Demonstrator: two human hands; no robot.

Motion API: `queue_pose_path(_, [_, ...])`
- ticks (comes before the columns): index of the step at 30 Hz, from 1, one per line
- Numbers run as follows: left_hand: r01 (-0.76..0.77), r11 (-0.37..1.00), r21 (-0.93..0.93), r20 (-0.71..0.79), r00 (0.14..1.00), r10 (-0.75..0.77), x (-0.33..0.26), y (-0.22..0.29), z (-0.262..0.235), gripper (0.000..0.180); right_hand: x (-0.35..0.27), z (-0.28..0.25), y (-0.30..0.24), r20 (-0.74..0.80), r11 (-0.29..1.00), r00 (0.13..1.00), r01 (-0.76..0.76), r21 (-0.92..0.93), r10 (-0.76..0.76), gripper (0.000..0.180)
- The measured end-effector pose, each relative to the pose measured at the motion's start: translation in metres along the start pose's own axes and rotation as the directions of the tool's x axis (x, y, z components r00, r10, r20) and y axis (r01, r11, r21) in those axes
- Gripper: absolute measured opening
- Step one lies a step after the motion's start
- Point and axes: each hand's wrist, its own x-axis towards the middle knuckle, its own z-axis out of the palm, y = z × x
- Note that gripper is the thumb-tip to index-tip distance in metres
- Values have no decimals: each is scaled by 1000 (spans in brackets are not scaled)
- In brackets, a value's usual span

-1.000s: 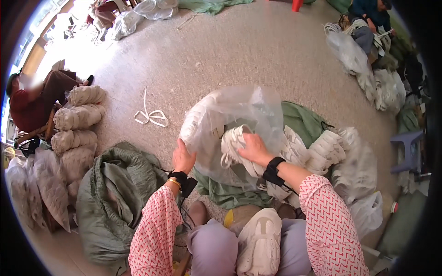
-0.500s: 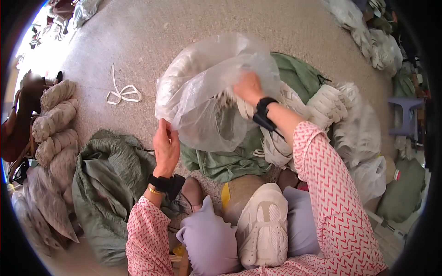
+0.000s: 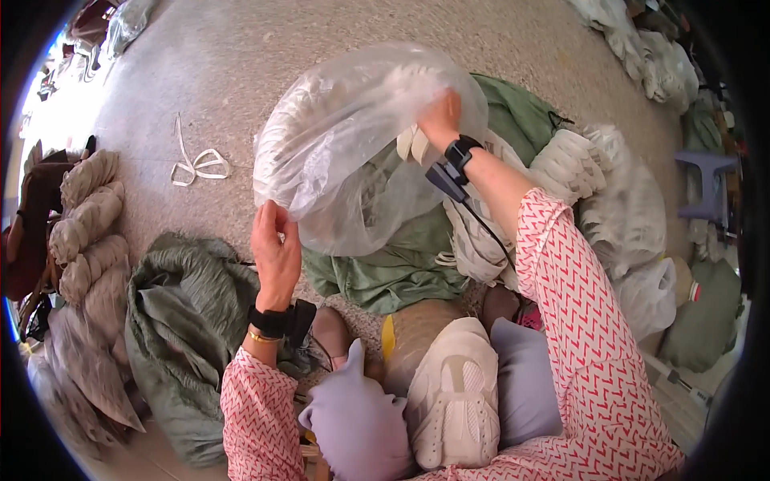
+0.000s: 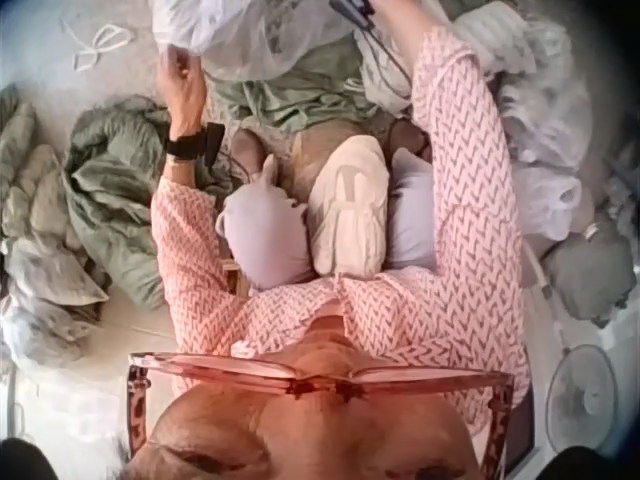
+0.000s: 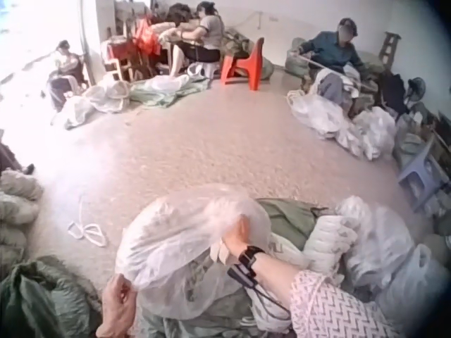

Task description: Lacing shoelaces on a beige athletic shoe in a manufacturing environment.

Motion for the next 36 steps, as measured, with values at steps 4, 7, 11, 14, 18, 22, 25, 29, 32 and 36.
queue_pose_path(4, [-56, 998, 37, -6, 998, 56, -4, 0, 2, 11, 22, 3, 9, -134, 998, 990, 51, 31, -46, 19])
queue_pose_path(7, [-72, 996, 50, 2, 997, 72, -7, -1, 6, 11, 10, -10, 24, 456, 973, 877, -52, -223, 151, 25])
queue_pose_path(11, [2, 1000, 19, 21, 1000, -3, -10, -4, 9, 12, -25, -6, 33, 423, 962, 865, -257, -89, 270, 28])
queue_pose_path(14, [-9, 1000, 4, 30, 1000, 9, -12, -6, 10, 12, -32, 3, 43, 323, 978, 923, -190, -86, 208, 27])
queue_pose_path(18, [10, 1000, 17, 47, 999, -11, -15, -6, 10, 11, -6, 15, 47, 261, 995, 963, -42, -95, 66, 32])
queue_pose_path(22, [-18, 1000, 17, 60, 998, 17, -17, -5, 11, 12, 25, 14, 41, 276, 985, 952, -155, 69, 130, 34])
queue_pose_path(25, [-26, 1000, 3, 69, 997, 26, -20, -4, 13, 11, 32, 17, 33, 349, 990, 936, -91, 110, 47, 38])
queue_pose_path(29, [18, 1000, -15, 18, 1000, -17, -18, -5, 11, 11, -5, 1, 43, 520, 988, 854, -81, 128, 2, 56])
queue_pose_path(32, [47, 998, -42, 24, 999, -46, -14, -4, 8, 11, -43, -25, 55, 716, 1000, 698, -22, 19, 2, 67])
queue_pose_path(36, [147, 985, -96, 35, 989, -144, -13, 0, 5, 10, -67, -50, 60, 714, 984, 686, 174, 32, -145, 45])
